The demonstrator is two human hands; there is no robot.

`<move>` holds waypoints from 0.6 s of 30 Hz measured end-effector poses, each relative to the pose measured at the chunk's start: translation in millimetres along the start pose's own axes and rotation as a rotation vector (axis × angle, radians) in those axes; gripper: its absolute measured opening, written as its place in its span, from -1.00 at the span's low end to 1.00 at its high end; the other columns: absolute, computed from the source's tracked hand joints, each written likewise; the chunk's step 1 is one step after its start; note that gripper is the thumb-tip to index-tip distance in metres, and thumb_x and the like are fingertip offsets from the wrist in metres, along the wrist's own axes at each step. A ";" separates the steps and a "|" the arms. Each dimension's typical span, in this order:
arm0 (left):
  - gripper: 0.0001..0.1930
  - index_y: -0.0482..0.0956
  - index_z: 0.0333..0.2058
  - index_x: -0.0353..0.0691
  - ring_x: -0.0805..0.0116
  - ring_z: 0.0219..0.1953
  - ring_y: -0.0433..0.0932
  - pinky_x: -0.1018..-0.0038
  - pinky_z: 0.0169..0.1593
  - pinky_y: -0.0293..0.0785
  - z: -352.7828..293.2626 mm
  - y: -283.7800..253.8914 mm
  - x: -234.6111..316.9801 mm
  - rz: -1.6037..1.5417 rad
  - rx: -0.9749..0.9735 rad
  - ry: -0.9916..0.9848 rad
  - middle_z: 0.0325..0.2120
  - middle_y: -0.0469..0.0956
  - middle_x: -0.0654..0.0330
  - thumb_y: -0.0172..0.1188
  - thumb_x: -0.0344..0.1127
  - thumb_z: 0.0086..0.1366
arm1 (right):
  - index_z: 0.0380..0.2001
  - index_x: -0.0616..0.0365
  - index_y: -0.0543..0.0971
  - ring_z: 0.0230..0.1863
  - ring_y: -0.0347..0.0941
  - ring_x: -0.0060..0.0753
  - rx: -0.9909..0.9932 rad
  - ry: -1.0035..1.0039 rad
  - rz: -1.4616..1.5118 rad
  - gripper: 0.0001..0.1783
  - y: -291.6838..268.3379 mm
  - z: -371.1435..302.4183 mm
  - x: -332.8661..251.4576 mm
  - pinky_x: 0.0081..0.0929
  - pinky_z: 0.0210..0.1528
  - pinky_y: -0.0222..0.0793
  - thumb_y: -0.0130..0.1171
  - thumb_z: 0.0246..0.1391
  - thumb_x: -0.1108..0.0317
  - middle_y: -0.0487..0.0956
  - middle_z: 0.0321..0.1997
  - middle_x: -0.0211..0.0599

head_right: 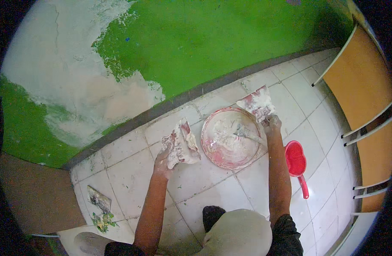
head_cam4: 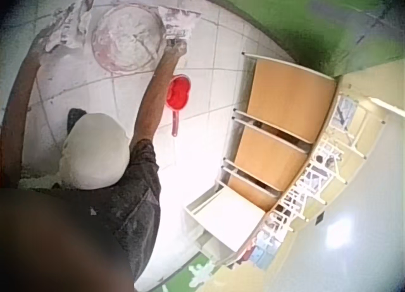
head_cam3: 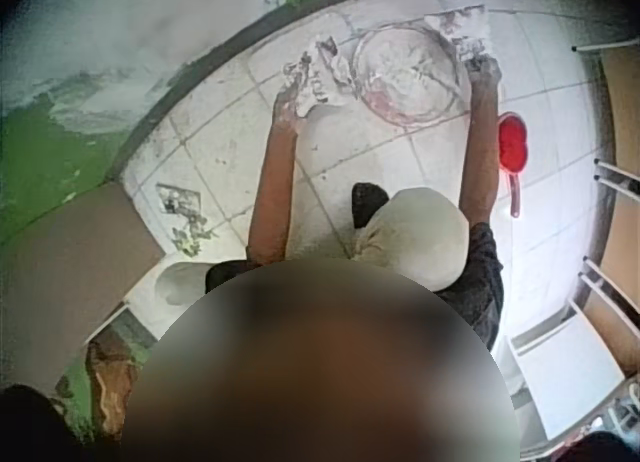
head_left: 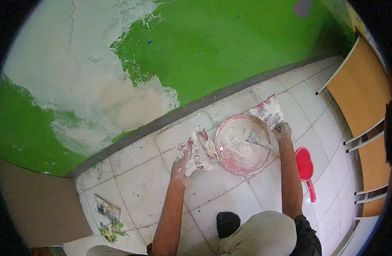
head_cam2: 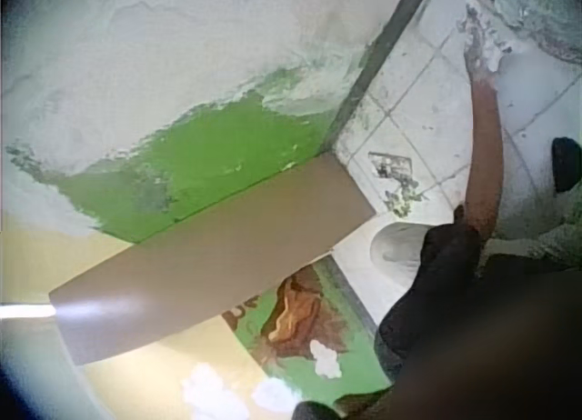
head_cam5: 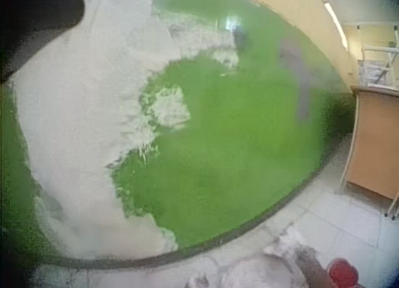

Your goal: The person mixes putty in a bucket lid with a spatula, then applies the putty to a wall surface to patch damage.

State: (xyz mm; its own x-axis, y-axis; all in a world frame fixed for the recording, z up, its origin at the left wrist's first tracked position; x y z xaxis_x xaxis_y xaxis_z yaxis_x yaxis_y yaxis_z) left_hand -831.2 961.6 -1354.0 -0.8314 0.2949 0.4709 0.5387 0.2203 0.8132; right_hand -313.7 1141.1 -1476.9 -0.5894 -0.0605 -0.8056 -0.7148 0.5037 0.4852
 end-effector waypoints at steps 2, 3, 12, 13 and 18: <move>-0.48 0.37 0.14 -0.30 0.25 -0.07 0.59 0.28 0.02 0.56 -2.8 4.2 -2.9 0.015 -0.032 -0.005 -0.04 0.54 0.12 0.21 -0.22 0.26 | -0.39 0.19 0.51 -0.36 0.47 -0.21 0.136 0.010 0.055 -0.93 -1.8 -2.0 5.7 -0.21 -0.35 0.48 0.05 0.03 0.52 0.52 -0.35 -0.16; -0.48 0.38 0.13 -0.30 0.26 -0.07 0.59 0.28 0.03 0.56 -13.0 -8.7 8.2 0.056 -0.013 0.015 -0.05 0.54 0.13 0.21 -0.21 0.25 | -0.39 0.19 0.51 -0.36 0.47 -0.21 0.122 0.064 0.073 -0.93 34.5 -31.9 44.6 -0.21 -0.35 0.48 0.05 0.03 0.52 0.52 -0.35 -0.16; -0.64 0.52 0.00 -0.09 0.35 -0.17 0.58 0.37 -0.21 0.50 -61.0 -41.7 47.9 0.097 0.165 0.095 -0.14 0.61 0.29 0.12 -0.13 0.25 | -0.26 0.26 0.64 -0.43 0.52 -0.35 -0.461 0.015 -0.423 -0.77 224.5 -184.5 114.7 -0.40 -0.41 0.49 0.13 -0.04 0.59 0.59 -0.44 -0.21; -0.64 0.52 0.00 -0.09 0.35 -0.17 0.58 0.37 -0.21 0.50 -57.2 -26.0 43.8 0.088 0.129 0.080 -0.14 0.61 0.29 0.12 -0.13 0.25 | -0.34 0.26 0.67 -0.45 0.52 -0.38 -0.550 -0.171 -0.621 -0.82 217.7 -174.9 120.9 -0.40 -0.44 0.47 0.18 -0.08 0.57 0.60 -0.48 -0.19; -0.63 0.51 0.01 -0.09 0.31 -0.11 0.56 0.29 -0.11 0.47 -120.8 -34.5 97.9 0.109 0.318 0.162 -0.12 0.60 0.29 0.08 -0.12 0.27 | -0.47 0.25 0.61 -0.53 0.53 -0.31 -0.491 0.125 -0.607 -0.89 273.0 -300.3 196.2 -0.31 -0.59 0.45 0.14 -0.10 0.64 0.58 -0.50 -0.15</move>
State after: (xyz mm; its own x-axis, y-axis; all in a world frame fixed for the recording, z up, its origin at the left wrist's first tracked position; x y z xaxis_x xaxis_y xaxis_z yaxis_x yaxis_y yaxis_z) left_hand -947.6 870.5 -1294.6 -0.7635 0.1871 0.6181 0.6198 0.4812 0.6199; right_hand -737.5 1008.0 -1400.4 -0.0604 -0.3138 -0.9476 -0.9922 -0.0847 0.0913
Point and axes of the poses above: each hand's wrist, its own z-axis towards the middle knuckle, its own y-axis out of the palm, x = y × z, the point moved 8 cm from there along z, towards the middle knuckle
